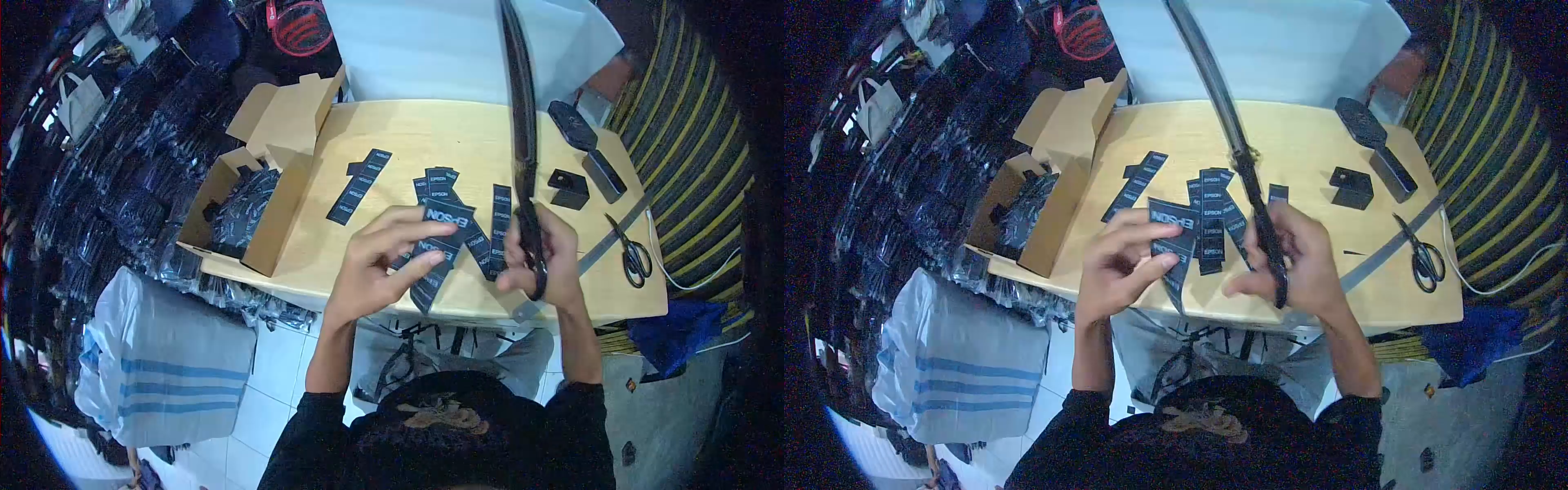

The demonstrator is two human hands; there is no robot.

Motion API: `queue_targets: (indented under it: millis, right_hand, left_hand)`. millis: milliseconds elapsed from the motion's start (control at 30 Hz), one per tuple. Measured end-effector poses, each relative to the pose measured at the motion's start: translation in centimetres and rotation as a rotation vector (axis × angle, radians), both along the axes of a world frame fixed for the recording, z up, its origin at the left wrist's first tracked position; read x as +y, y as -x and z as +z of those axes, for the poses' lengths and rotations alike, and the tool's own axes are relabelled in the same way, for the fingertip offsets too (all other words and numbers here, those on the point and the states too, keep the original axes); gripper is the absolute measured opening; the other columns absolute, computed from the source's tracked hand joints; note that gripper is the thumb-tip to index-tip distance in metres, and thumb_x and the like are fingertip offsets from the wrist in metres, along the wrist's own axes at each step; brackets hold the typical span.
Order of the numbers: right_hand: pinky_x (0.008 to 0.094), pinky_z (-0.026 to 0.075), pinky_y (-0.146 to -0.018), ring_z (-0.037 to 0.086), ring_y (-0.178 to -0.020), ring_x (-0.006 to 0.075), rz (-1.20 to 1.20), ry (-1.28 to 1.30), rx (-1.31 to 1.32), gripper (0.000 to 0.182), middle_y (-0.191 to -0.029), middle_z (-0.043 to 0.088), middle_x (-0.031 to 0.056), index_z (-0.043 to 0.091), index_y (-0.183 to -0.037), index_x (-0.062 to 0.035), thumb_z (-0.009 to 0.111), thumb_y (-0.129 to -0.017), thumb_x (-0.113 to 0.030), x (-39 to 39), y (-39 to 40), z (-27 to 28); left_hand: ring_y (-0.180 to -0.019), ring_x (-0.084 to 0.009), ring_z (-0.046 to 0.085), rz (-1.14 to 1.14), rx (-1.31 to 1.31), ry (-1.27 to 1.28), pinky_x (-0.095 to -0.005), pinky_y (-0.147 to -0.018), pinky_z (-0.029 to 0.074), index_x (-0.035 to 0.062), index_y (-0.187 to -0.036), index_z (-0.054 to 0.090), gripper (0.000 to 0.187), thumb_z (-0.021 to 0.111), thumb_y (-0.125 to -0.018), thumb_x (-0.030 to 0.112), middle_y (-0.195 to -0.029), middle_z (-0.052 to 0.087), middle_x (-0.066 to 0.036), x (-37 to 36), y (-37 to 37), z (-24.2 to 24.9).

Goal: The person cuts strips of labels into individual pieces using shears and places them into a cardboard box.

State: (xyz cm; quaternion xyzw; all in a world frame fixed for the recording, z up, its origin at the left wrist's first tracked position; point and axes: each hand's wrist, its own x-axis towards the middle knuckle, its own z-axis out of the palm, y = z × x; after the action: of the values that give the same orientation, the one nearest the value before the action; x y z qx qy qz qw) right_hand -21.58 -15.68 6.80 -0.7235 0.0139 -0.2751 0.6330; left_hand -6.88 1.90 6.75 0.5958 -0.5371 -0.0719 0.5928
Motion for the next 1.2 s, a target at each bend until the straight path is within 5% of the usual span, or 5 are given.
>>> queue_targets:
  millis: [133, 300, 467, 800, 1200]
  right_hand:
    - [0.0198, 0.034, -0.046, 0.044, -0.052, 0.0036, -0.013, 0.306, -0.008, 0.045, -0.061, 0.052, -0.0020, 0.051, -0.072, -0.0050, 0.089, -0.055, -0.022, -2.9, 3.7, -2.4]
    - [0.0189, 0.034, -0.046, 0.045, -0.055, 0.0031, -0.003, 0.021, 0.166, 0.056, -0.062, 0.051, -0.0016, 0.048, -0.075, -0.0042, 0.089, -0.054, -0.037, -1.6, 7.2, -1.9]
    - [0.0182, 0.034, -0.050, 0.046, -0.059, 0.0039, 0.014, -0.140, 0.305, 0.065, -0.066, 0.050, -0.0019, 0.047, -0.078, -0.0036, 0.090, -0.047, -0.041, -1.6, 8.3, -0.9]
    - [0.0341, 0.042, -0.071, 0.056, -0.076, 0.0273, 0.249, 0.433, 0.660, 0.070, -0.082, 0.056, 0.0130, 0.050, -0.092, -0.0011, 0.084, -0.050, -0.046, -3.6, 10.5, -0.6]
    - [0.0253, 0.041, -0.055, 0.052, -0.062, 0.0097, 0.388, 0.245, 0.764, 0.051, -0.071, 0.055, 0.0033, 0.055, -0.082, -0.0013, 0.083, -0.058, -0.035, -3.6, 9.0, 1.5]
  left_hand:
    - [-0.084, -0.0105, 0.058, -0.029, 0.115, 0.207, -0.0197, -0.064, 0.047, 0.0049, -0.107, 0.065, 0.033, 0.070, -0.075, 0.001, -0.106, 0.057, -0.010, -0.2, -0.5, -0.3]
    - [-0.100, -0.0202, 0.058, -0.113, 0.172, 0.216, -0.0268, -0.083, 0.055, -0.0037, -0.109, 0.060, 0.040, 0.071, -0.070, -0.006, -0.113, 0.052, -0.014, -0.4, -0.5, 1.2]
    - [-0.098, -0.0185, 0.059, -0.097, 0.199, 0.191, -0.0244, -0.080, 0.056, -0.0028, -0.110, 0.060, 0.043, 0.072, -0.069, -0.006, -0.113, 0.052, -0.014, -0.2, -0.7, 1.6]
    - [-0.068, -0.0007, 0.049, -0.086, 0.030, 0.003, -0.0129, -0.056, 0.040, 0.0055, -0.109, 0.065, 0.049, 0.080, -0.063, 0.000, -0.101, 0.058, -0.005, 0.7, -2.3, 2.0]
    - [-0.067, 0.0007, 0.042, -0.304, 0.144, -0.289, -0.0106, -0.053, 0.033, 0.0061, -0.105, 0.067, 0.054, 0.085, -0.054, 0.003, -0.097, 0.060, 0.000, -0.8, -2.3, 1.6]
